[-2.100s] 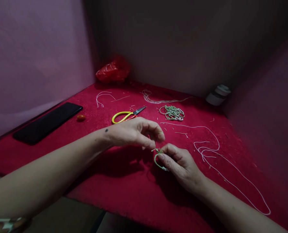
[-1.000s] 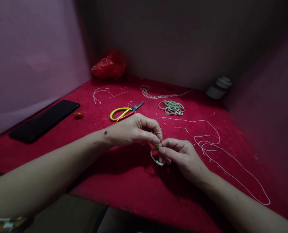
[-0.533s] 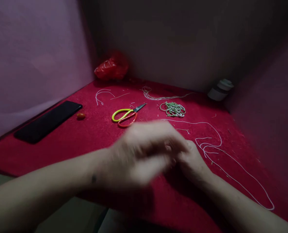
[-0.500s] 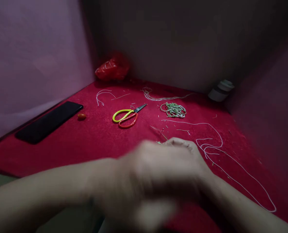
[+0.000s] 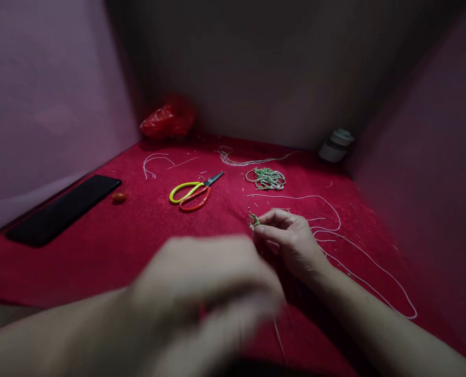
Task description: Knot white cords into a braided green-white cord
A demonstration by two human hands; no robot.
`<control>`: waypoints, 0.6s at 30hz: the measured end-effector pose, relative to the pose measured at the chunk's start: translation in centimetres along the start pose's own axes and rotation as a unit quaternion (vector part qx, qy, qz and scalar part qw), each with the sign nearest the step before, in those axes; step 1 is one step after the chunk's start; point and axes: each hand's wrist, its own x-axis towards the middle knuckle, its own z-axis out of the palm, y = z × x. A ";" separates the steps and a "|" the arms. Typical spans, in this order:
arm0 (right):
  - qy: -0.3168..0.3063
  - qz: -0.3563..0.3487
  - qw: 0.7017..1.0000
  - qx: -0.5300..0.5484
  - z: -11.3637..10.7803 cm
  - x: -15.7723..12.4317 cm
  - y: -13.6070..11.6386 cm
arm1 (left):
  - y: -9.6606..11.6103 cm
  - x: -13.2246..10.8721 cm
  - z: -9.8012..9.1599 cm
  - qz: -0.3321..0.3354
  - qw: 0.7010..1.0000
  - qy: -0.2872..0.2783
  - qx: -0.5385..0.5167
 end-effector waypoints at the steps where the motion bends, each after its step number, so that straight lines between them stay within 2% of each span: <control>1: 0.004 -0.009 1.000 0.000 0.0 0.0 -0.1 | -0.2 0.5 0.0 -0.028 1.000 -0.009 -0.006; 3: 0.007 -0.028 1.000 -0.010 -0.1 -0.1 -0.3 | -1.1 1.6 0.2 -0.111 0.992 -0.040 -0.048; 6: 0.006 -0.052 0.998 -0.039 -0.1 -0.1 -0.5 | -3.0 3.0 1.5 -0.223 0.951 -0.129 -0.172; 9: 0.014 -0.073 0.995 -0.070 -0.2 0.0 -0.5 | -4.3 3.3 2.7 -0.274 0.900 -0.202 -0.273; 11: 0.015 -0.080 0.993 -0.080 -0.3 0.2 -0.6 | -4.6 3.1 2.7 -0.279 0.885 -0.209 -0.309; 13: 0.011 -0.078 0.994 -0.080 -0.5 0.4 -0.6 | -4.3 3.1 1.7 -0.266 0.893 -0.185 -0.311; 15: 0.003 -0.070 0.995 -0.078 -0.6 0.5 -0.7 | -3.4 3.5 0.0 -0.241 0.923 -0.141 -0.264; 17: -0.005 -0.065 0.995 -0.078 -0.7 0.5 -0.7 | -2.0 4.2 -1.6 -0.188 0.967 -0.090 -0.147; 18: -0.010 -0.064 0.995 -0.080 -0.7 0.5 -0.7 | -1.2 4.7 -2.2 -0.140 0.986 -0.066 -0.062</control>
